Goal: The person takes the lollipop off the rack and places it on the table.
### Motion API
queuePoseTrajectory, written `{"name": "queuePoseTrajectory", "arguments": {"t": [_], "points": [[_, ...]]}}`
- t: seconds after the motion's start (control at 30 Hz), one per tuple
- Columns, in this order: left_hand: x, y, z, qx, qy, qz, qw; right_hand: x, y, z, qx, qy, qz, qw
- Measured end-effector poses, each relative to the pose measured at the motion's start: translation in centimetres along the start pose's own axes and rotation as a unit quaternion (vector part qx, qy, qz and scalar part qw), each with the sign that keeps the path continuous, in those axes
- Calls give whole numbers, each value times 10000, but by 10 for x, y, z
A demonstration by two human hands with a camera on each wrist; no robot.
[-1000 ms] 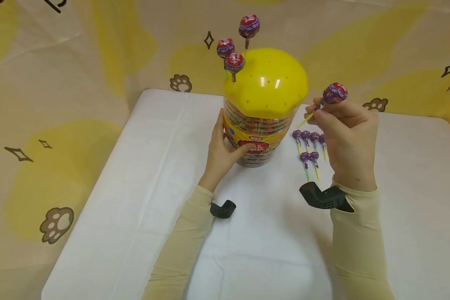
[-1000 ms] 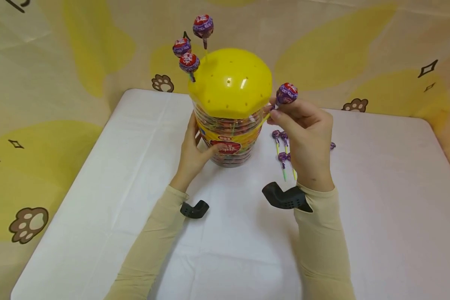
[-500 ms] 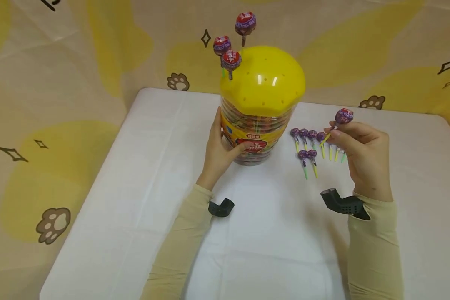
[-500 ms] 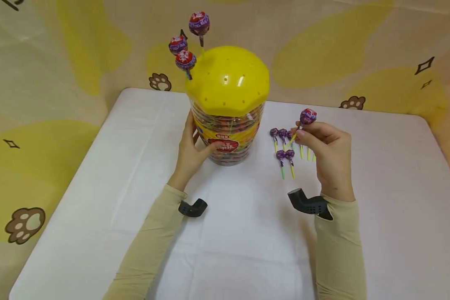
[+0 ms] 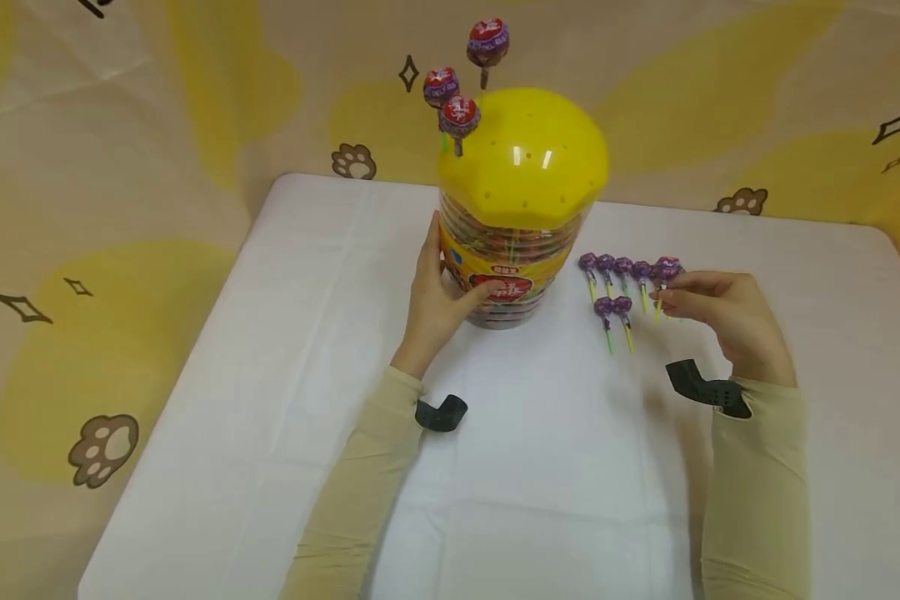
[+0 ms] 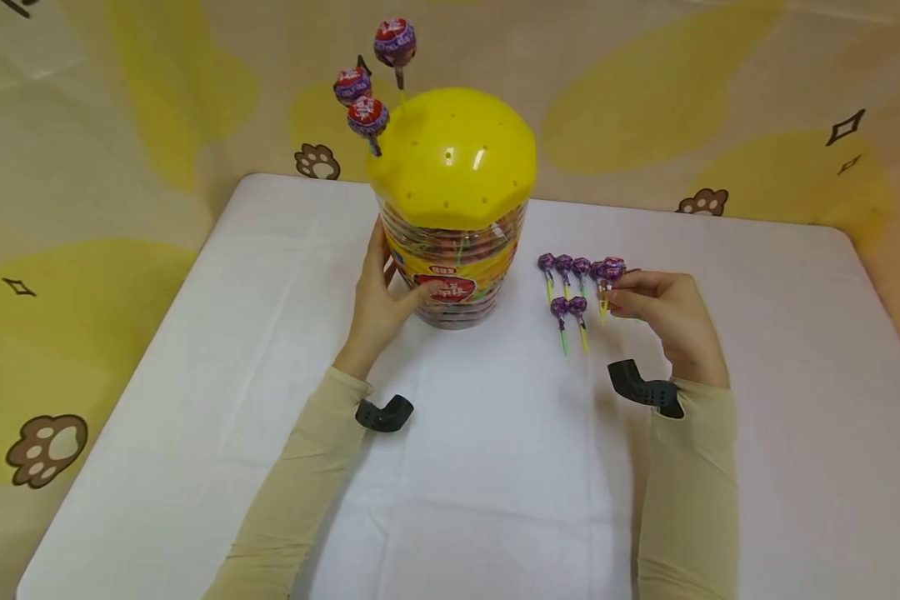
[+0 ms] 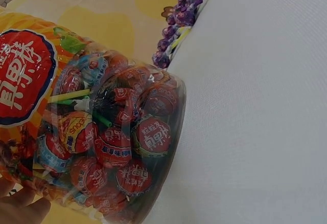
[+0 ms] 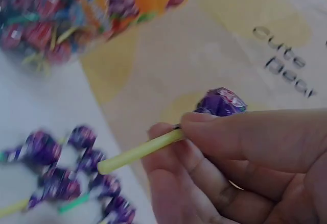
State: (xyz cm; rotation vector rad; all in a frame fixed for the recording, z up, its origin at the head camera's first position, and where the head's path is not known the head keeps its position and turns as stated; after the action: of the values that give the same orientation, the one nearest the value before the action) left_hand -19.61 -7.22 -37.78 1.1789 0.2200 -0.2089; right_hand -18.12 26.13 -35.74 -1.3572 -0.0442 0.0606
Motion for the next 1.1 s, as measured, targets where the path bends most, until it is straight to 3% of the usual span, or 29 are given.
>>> {"name": "queuePoseTrajectory", "arguments": {"t": [0.1,0.3,0.67,0.9,1.1], "points": [[0,-1,1,-22,15,-26,10000,-4,18,4,499,-370,-392,9973],[0,0,1,20,-8,20,10000,-10,43,7,442,-795,-879,9920],[0,0,0,102,-36,104,9999,-12,64,7,485,-942,-1595,9815],[0,0,0,123,-38,84,9999,-12,69,8,258,-892,-1784,9796],[0,-1,0,117,-18,83,9999,-12,69,8,579,-773,-1793,9790]]}}
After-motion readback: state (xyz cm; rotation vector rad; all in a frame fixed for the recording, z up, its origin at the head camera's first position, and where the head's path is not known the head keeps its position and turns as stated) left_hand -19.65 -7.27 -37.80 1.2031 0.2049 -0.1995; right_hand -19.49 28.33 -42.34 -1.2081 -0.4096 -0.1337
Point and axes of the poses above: each hand's wrist, its own x-axis away from the middle knuckle, its own z-axis out of the back of the hand, y = z × x, the point moved 4 cm from there along -x, towards the middle knuckle, and after that the axes turned 4 degrees about z, right-handed, at the moved point
